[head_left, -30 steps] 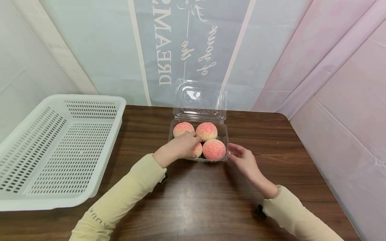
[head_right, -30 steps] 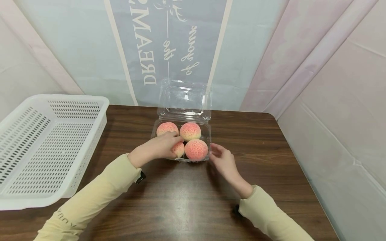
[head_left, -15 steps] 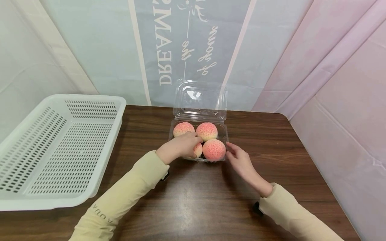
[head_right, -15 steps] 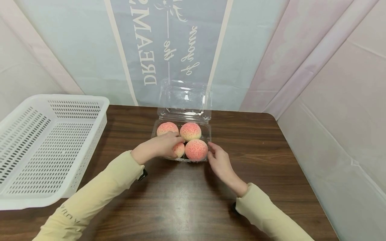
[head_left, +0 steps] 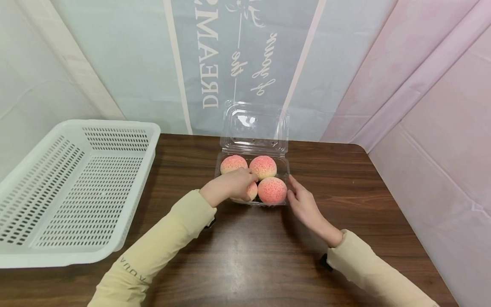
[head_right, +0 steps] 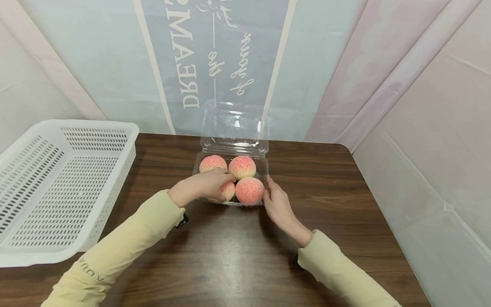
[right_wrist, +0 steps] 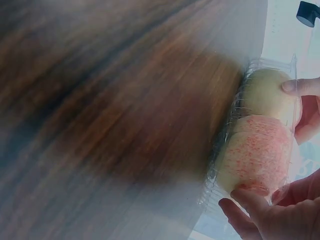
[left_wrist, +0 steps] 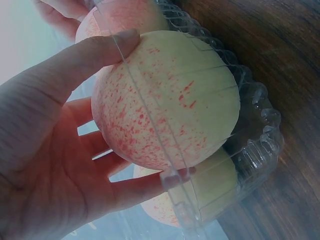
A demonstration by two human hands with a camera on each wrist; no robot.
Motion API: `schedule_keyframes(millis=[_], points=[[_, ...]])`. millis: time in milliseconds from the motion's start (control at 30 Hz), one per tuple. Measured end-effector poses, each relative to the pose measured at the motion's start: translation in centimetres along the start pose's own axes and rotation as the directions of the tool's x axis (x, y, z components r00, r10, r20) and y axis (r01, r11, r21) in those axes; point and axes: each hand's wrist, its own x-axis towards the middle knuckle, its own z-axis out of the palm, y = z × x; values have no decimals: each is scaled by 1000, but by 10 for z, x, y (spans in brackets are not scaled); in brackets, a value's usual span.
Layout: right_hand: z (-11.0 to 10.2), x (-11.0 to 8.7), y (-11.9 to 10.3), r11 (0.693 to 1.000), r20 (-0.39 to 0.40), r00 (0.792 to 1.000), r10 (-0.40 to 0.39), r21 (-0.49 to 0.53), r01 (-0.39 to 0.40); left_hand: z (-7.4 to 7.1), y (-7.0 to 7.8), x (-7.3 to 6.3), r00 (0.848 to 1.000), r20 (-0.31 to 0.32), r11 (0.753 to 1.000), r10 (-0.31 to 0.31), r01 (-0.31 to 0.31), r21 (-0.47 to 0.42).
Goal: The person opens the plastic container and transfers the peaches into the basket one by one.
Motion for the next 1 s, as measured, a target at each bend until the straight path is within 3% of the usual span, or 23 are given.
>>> schedule_keyframes(millis=[400, 633, 1000], points=[[2, 2, 0, 1000, -12, 1000, -11, 0, 11, -2, -4, 6, 998, 33, 996, 56, -53, -67], [3, 1, 1, 1000, -3, 1000, -2, 20, 2, -3, -5, 9, 998, 48, 995, 42, -37, -98], [3, 1, 0, 1000, -32, 999, -20, 3, 20, -2, -9, 8, 996, 0, 991, 87, -86, -103]])
